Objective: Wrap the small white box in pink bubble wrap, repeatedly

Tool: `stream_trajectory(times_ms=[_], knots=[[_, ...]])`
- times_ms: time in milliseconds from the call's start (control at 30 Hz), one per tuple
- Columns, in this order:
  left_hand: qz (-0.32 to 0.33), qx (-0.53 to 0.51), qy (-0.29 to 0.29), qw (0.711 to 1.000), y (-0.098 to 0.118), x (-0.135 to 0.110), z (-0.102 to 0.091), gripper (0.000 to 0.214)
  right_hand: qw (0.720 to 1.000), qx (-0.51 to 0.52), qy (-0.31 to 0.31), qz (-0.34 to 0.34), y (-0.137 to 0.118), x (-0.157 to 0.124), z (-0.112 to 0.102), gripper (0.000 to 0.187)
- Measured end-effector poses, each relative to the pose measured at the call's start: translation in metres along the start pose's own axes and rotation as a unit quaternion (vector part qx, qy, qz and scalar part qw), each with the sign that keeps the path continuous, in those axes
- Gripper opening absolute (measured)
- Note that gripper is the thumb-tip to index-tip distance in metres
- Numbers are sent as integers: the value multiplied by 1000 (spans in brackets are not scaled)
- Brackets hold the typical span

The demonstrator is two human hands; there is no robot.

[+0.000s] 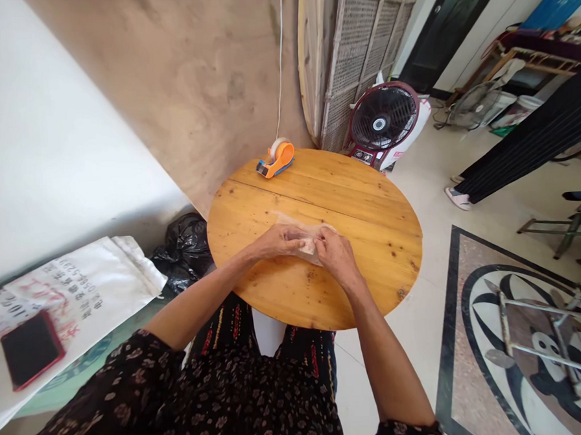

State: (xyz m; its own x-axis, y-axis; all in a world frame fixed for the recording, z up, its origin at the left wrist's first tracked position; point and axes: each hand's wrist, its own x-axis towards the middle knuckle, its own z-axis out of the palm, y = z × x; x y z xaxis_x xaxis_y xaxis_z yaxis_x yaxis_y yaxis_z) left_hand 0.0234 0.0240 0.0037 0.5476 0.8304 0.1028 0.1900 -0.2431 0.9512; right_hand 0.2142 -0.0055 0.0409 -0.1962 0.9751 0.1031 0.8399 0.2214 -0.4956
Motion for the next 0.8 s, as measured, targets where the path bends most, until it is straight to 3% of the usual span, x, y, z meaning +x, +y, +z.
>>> stream_trajectory(times_ms=[333, 633, 700, 800], knots=[[-86, -26, 65, 994, -7, 16, 5, 20, 998, 62, -3, 15, 22, 7, 7, 16], [-116, 14, 101, 988, -4, 22, 11, 14, 998, -21, 36, 53, 29, 1, 14, 20], [-121, 22, 103, 987, -2, 23, 11, 15, 994, -73, 82, 23, 24, -6, 13, 20], [-128, 33, 109, 985, 1, 23, 11, 19, 973, -155, 151, -79, 11, -19, 11, 21]])
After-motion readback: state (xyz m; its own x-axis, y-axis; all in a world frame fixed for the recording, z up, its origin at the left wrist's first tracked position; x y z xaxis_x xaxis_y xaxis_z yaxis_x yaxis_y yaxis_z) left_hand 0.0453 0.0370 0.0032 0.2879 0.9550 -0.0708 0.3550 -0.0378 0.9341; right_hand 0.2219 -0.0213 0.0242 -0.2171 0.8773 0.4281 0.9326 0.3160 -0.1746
